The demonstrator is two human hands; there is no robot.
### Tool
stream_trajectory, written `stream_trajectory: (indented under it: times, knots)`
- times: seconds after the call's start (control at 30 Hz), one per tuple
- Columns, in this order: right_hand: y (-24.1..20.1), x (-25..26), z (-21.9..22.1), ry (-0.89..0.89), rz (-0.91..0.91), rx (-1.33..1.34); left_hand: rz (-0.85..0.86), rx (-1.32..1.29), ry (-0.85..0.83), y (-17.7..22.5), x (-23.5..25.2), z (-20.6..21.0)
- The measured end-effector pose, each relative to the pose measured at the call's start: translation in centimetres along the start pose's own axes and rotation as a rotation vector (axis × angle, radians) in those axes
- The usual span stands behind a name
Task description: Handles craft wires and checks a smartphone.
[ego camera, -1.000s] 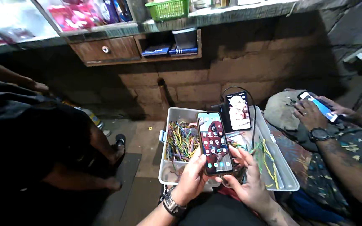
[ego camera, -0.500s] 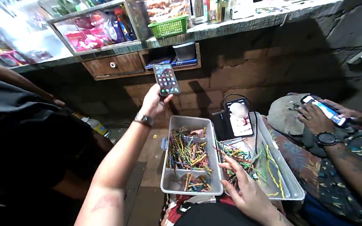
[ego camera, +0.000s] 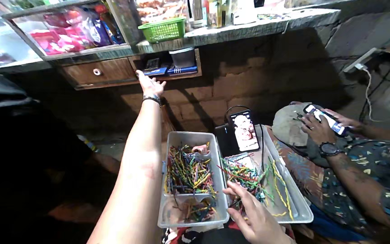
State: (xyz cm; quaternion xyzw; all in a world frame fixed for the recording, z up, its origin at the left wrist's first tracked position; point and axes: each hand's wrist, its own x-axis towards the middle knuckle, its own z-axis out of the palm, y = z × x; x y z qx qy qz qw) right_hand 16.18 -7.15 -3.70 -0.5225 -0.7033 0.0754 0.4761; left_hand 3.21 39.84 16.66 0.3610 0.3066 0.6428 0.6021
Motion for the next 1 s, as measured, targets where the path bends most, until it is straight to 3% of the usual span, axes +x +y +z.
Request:
stream_trajectory:
  times: [0.17,0.27,0.33,0.4,0.43,0.47,0.5,0.6,0.7,0.77,0.83,0.87,0.9,0.93,1.0]
  knots:
    - [0.1,-0.2,0.0,0.01,-0.058,-0.013,-0.171,0.317,-0.005,-1.8,-5.2,-0.1]
    - [0.1,0.0,-0.1,-0.008,-0.124,-0.067,-0.112,0.25,-0.151,1.2,-13.0,0.4]
    - [0.2,0.3,0.1,-0.008,-0.153,-0.084,0.236,0.247,-0.346,4.5,-19.0,-0.4]
    - [0.2,0.5,0.0,-0.021,-0.156,-0.074,0.9,0.368,-0.496,7.1,-22.8,-3.1]
    - [0.1,0.6,-0.1,-0.029,-0.151,-0.066,1.203,0.426,-0.459,7.9,-23.9,-4.8]
    - [0.0,0.7,-0.2,-0.031,-0.142,-0.055,1.378,0.44,-0.394,8.2,-24.5,-6.4]
    - [0.0,0.7,-0.2,-0.027,-0.135,-0.041,1.424,0.424,-0.329,7.7,-24.6,-8.1]
    - [-0.1,0.6,-0.3,-0.023,-0.124,-0.016,1.148,0.636,0.012,1.8,-22.8,-16.0]
    - [-0.1,0.5,-0.7,-0.036,-0.114,0.006,0.58,1.201,0.34,-6.7,-22.3,-26.6]
    - [-0.1,0.9,-0.9,-0.059,-0.114,0.022,0.208,1.396,0.484,-11.4,-22.5,-32.0]
    - [-0.5,1.6,-0.8,-0.135,-0.143,0.026,-0.203,1.451,0.552,-13.6,-23.1,-33.8]
    - [-0.8,2.0,-1.0,-0.202,-0.168,0.012,-0.283,1.435,0.538,-13.9,-23.6,-33.1]
    - [-1.1,2.9,-1.3,-0.264,-0.204,-0.018,-0.255,1.437,0.483,-14.0,-23.3,-31.4]
    - [-1.4,4.0,-1.6,-0.318,-0.237,-0.055,-0.145,1.464,0.439,-14.3,-22.6,-29.7]
    - [-2.1,6.2,-1.9,-0.416,-0.267,-0.103,0.193,1.586,0.506,-15.0,-22.7,-26.1]
